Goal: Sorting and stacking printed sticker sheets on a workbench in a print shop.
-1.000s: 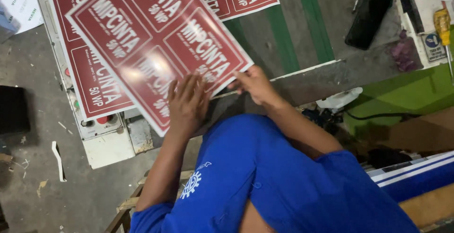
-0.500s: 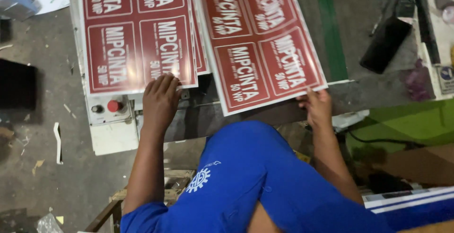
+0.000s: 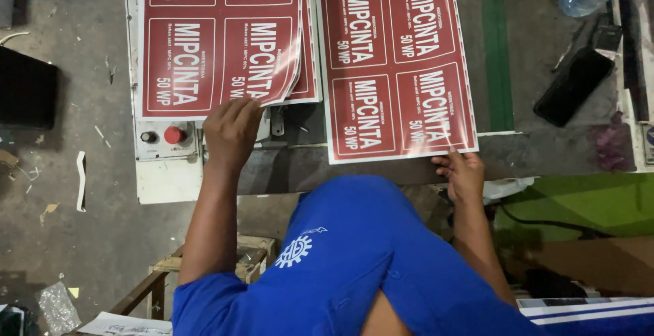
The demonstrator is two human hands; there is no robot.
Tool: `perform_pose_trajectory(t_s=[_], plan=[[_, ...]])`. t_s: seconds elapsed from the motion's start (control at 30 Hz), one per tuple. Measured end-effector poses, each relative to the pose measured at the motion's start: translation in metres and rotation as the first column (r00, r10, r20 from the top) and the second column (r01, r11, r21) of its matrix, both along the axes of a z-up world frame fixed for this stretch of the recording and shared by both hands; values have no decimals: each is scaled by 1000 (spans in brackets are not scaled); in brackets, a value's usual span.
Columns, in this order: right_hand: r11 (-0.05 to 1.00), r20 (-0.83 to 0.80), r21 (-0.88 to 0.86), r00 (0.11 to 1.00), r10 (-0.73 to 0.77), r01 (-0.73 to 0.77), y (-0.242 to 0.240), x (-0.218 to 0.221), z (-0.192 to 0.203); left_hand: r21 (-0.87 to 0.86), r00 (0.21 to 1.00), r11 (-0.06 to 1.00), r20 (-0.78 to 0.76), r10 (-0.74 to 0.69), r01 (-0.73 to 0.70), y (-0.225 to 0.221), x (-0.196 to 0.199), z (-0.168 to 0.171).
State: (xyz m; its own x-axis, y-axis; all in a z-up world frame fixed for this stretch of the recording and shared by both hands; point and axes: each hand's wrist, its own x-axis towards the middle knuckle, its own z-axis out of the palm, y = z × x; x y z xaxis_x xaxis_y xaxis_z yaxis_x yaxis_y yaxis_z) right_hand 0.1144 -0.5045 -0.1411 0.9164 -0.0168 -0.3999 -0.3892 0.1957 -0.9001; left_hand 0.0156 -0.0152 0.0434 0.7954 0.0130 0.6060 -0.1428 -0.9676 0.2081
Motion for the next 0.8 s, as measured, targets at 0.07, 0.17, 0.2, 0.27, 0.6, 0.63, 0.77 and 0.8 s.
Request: perform_pose_trajectory(t_s=[0.07, 0.17, 0.2, 0.27, 0.6, 0.63, 0.77, 0.8], plan=[[1000, -26, -9, 1000, 4, -4, 6, 6, -4, -21, 1000, 1000, -17, -24, 23, 0, 2, 5], [1000, -58, 1, 998, 17, -17, 18, 20, -4, -67, 990, 996, -124, -71, 63, 1, 3, 7], [999, -37, 12, 999, 33, -32, 23, 26, -3, -87, 983, 994, -164, -86, 72, 2, 2, 7], [999, -10, 23, 999, 49, -49, 30, 40, -5, -107, 975, 991, -198, -100, 80, 3, 2, 7], [990, -90, 81, 988, 123, -116, 45, 86, 2, -305, 966, 932, -227, 127, -194, 23, 5, 11], [989, -122, 72, 983, 136, -128, 43, 84, 4, -344, 969, 915, -202, 146, -209, 30, 6, 9], [989, -106, 48, 984, 146, -142, 43, 68, 8, -561, 957, 776, -180, 227, -290, 47, 11, 7], [985, -91, 47, 981, 169, -165, 47, 65, 8, -564, 959, 783, -60, 277, -262, 45, 11, 8]])
